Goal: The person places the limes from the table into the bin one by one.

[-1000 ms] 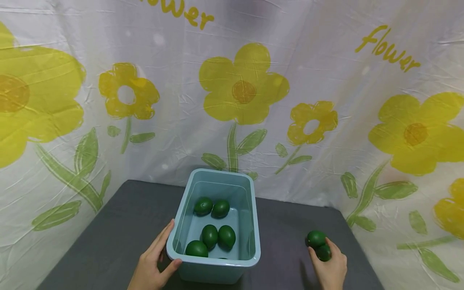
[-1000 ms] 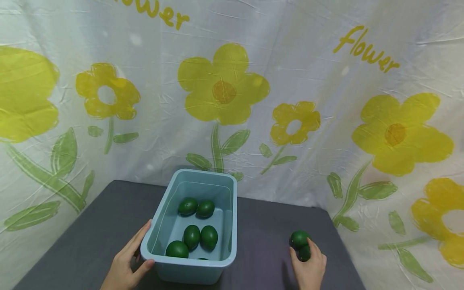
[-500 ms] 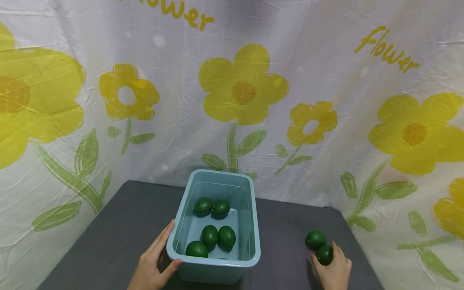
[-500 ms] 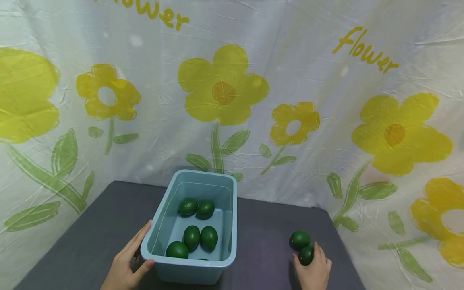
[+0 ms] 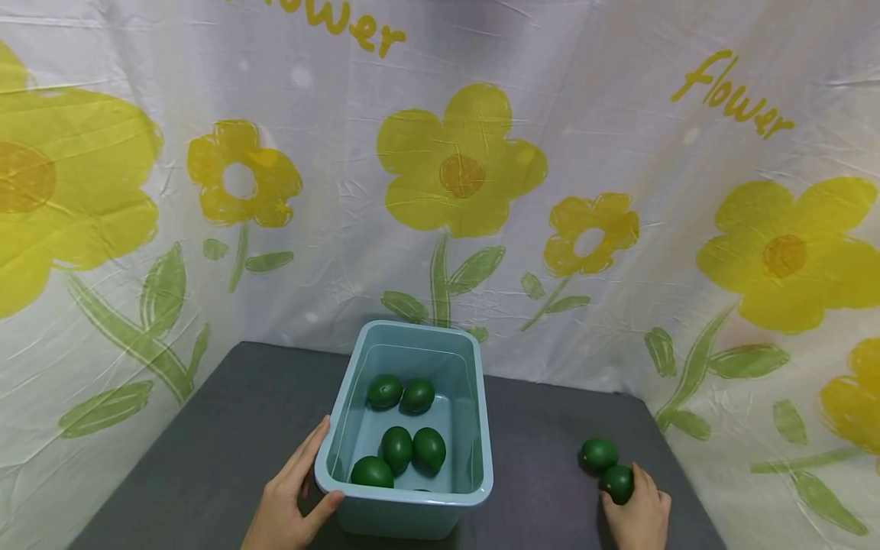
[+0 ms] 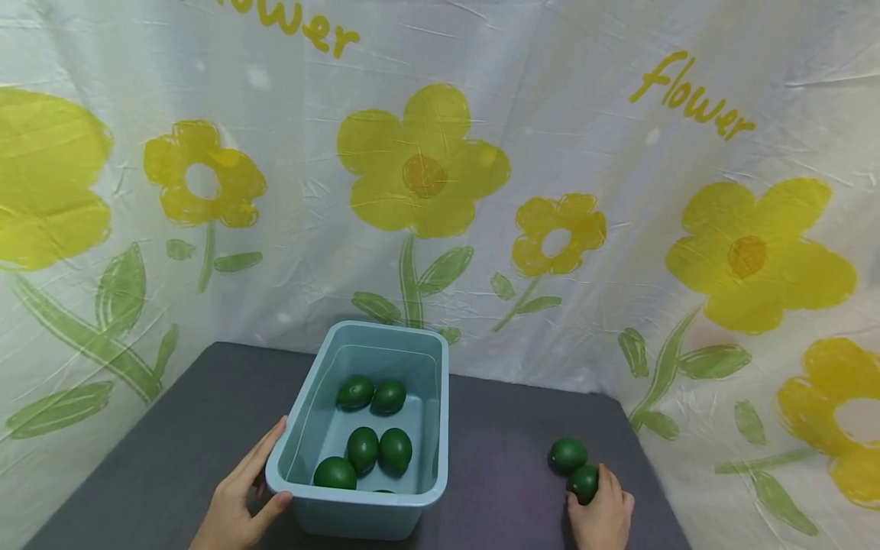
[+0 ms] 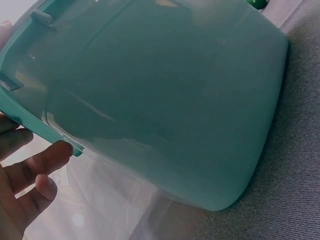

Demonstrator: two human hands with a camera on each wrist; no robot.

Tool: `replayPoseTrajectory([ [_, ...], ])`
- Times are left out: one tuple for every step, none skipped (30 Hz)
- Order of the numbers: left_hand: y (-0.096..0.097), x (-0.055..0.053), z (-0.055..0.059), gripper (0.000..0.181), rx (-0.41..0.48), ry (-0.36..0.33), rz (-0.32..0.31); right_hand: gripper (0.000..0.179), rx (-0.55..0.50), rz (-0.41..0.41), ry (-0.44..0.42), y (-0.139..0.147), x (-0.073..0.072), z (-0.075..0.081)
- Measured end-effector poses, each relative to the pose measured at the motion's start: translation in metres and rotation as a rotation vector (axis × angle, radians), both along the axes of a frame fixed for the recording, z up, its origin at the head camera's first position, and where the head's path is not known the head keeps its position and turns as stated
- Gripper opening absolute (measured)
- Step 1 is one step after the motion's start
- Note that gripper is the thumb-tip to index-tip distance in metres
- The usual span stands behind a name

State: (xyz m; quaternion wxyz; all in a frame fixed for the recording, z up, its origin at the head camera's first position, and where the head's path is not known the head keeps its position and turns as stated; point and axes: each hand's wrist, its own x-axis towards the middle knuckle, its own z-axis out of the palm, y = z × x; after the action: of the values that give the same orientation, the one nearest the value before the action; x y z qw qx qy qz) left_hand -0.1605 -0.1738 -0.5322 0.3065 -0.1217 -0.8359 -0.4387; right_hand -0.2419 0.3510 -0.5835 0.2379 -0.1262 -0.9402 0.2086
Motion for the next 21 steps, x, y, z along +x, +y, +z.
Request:
replayPoseTrajectory([
  [0.0000,-0.0001,0.0000,0.089,-0.001,0.000,0.000,0.077,0.000,-0.001,0.004,0.0014,0.0000,-0.0015],
  [-0.0001,-0.0001,-0.0001,0.089,-0.001,0.000,0.000,0.076,0.000,-0.004,0.009,0.0026,0.0001,-0.0032],
  [-0.0002,-0.0002,0.0000,0.089,-0.002,-0.001,0.001,0.075,0.000,-0.005,0.012,0.0037,0.0001,-0.0046],
  [-0.0003,-0.0004,0.0000,0.089,-0.003,-0.005,0.002,0.074,-0.002,-0.007,0.017,0.0044,0.0003,-0.0058],
  [-0.0003,-0.0004,0.0001,0.088,-0.004,-0.008,0.004,0.073,-0.002,-0.007,0.024,0.0050,0.0002,-0.0068],
  [-0.0004,-0.0006,0.0001,0.088,-0.004,-0.013,0.005,0.072,0.000,-0.009,0.030,0.0053,0.0002,-0.0075],
  [-0.0004,-0.0007,0.0003,0.088,-0.005,-0.018,0.006,0.071,0.000,-0.010,0.036,0.0055,0.0001,-0.0080],
  [-0.0004,-0.0008,0.0004,0.088,-0.005,-0.022,0.007,0.071,0.003,-0.011,0.041,0.0055,0.0001,-0.0082],
  [-0.0004,-0.0009,0.0004,0.088,-0.005,-0.026,0.008,0.070,0.003,-0.012,0.043,0.0053,0.0001,-0.0081],
  [-0.0003,-0.0009,0.0004,0.088,-0.006,-0.027,0.008,0.070,0.002,-0.012,0.046,0.0049,0.0002,-0.0077],
  [-0.0003,-0.0009,0.0004,0.088,-0.007,-0.028,0.007,0.070,0.001,-0.013,0.045,0.0045,0.0005,-0.0071],
  [-0.0003,-0.0009,0.0003,0.088,-0.007,-0.029,0.007,0.070,0.000,-0.016,0.039,0.0039,0.0009,-0.0063],
  [-0.0002,-0.0007,0.0002,0.088,-0.007,-0.028,0.007,0.069,0.001,-0.014,0.036,0.0034,0.0014,-0.0054],
  [-0.0002,-0.0006,0.0001,0.088,-0.006,-0.025,0.005,0.069,0.003,-0.012,0.032,0.0030,0.0020,-0.0045],
  [-0.0002,-0.0005,0.0000,0.088,-0.005,-0.023,0.004,0.068,0.004,-0.011,0.033,0.0026,0.0028,-0.0035],
  [-0.0002,-0.0004,-0.0001,0.088,-0.005,-0.022,0.004,0.068,0.009,-0.005,0.040,0.0023,0.0036,-0.0026],
  [-0.0003,-0.0003,-0.0001,0.088,-0.005,-0.021,0.004,0.067,0.015,0.000,0.052,0.0020,0.0043,-0.0016],
  [-0.0003,-0.0002,-0.0002,0.089,-0.004,-0.020,0.004,0.067,0.020,0.007,0.069,0.0017,0.0050,-0.0008],
  [-0.0004,-0.0002,-0.0002,0.089,-0.003,-0.020,0.003,0.067,0.027,0.015,0.093,0.0016,0.0055,-0.0001],
  [-0.0005,-0.0002,-0.0001,0.089,-0.002,-0.021,0.002,0.066,0.031,0.020,0.115,0.0012,0.0059,0.0006],
  [-0.0005,-0.0002,-0.0001,0.089,-0.002,-0.022,0.003,0.066,0.036,0.025,0.137,0.0008,0.0063,0.0014],
])
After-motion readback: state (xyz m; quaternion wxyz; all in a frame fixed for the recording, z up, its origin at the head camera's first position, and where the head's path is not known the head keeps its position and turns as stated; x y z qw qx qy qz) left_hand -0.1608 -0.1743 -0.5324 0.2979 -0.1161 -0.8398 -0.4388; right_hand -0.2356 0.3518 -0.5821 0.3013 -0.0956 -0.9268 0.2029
